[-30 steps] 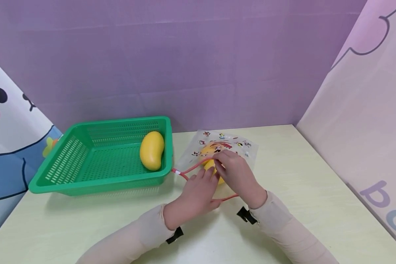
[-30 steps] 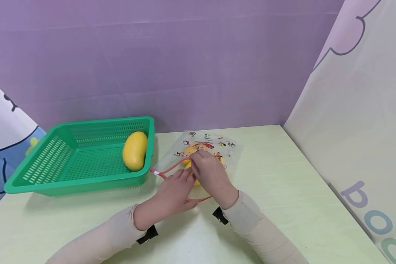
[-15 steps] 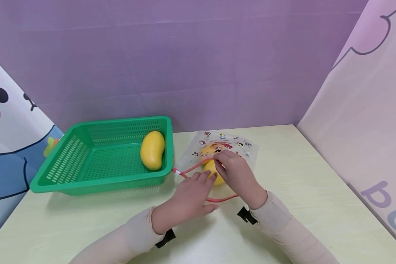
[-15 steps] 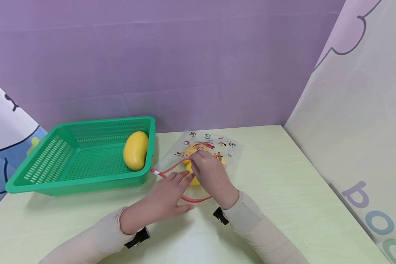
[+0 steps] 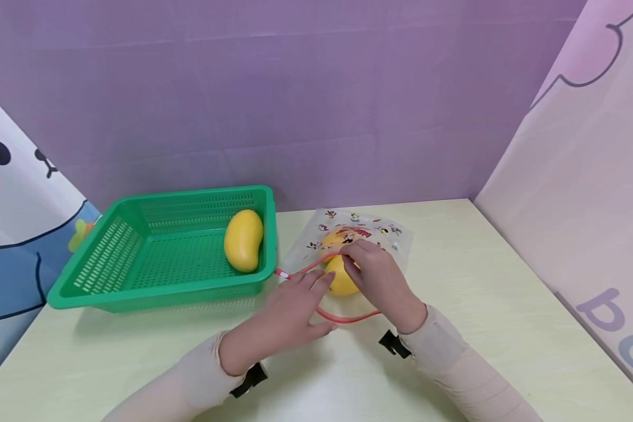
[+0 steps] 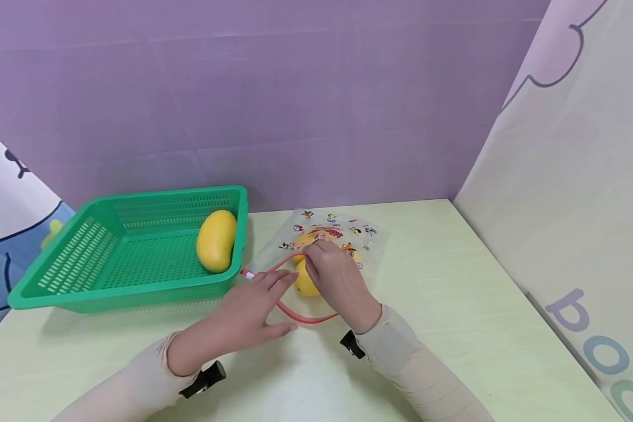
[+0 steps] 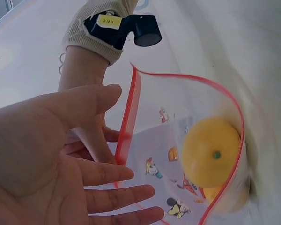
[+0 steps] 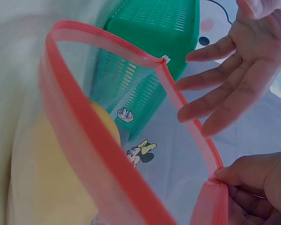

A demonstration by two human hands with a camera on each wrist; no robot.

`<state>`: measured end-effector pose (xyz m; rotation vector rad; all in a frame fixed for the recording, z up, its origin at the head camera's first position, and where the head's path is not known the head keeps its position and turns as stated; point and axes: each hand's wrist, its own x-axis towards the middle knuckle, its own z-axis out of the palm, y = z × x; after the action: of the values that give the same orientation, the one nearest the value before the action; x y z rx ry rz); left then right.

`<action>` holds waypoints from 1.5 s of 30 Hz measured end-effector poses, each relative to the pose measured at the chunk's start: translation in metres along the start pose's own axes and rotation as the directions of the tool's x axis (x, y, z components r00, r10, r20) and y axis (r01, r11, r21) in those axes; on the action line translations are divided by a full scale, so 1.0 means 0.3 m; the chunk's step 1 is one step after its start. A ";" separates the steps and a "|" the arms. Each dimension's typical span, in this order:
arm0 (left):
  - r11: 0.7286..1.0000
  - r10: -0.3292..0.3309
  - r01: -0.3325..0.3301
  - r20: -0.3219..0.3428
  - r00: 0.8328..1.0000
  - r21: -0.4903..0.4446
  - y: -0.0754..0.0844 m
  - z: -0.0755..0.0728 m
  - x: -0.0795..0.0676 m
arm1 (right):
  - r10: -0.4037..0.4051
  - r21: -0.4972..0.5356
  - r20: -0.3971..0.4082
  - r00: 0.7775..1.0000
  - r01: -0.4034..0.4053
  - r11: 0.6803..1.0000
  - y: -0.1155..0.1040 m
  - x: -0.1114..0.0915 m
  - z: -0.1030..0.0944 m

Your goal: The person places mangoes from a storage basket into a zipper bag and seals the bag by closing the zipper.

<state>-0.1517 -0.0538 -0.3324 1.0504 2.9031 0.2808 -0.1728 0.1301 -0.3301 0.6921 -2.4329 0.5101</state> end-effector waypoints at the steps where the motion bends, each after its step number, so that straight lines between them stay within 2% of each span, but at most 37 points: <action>1: 1.000 0.000 0.000 -0.013 1.000 0.007 -0.005 -0.003 -0.003 | 0.000 -0.001 0.001 1.000 0.000 1.000 0.000 0.000 0.000; 9: 1.000 -0.001 0.000 -0.067 0.998 -0.017 -0.035 -0.032 -0.017 | 0.005 0.007 -0.004 1.000 -0.005 1.000 -0.001 0.003 0.001; 20: 0.999 0.005 -0.009 -0.113 0.994 -0.038 -0.037 -0.051 -0.035 | 0.008 0.003 -0.005 1.000 -0.008 1.000 0.002 0.004 0.002; 28: 1.000 -0.002 -0.001 -0.163 0.987 -0.018 -0.054 -0.069 -0.037 | 0.008 0.010 -0.005 1.000 -0.008 1.000 0.003 0.004 0.000; 35: 1.000 0.007 -0.014 -0.232 0.973 -0.025 -0.079 -0.085 -0.043 | 0.010 0.015 0.004 1.000 -0.010 1.000 0.001 0.004 -0.002; 45: 0.999 -0.037 0.041 -0.245 0.969 0.012 -0.106 -0.122 -0.058 | 0.010 0.024 0.007 1.000 -0.011 1.000 0.001 0.004 0.001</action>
<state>-0.1620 -0.0944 -0.3027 1.0275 3.1444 0.4135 -0.1739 0.1299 -0.3296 0.6925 -2.4420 0.5424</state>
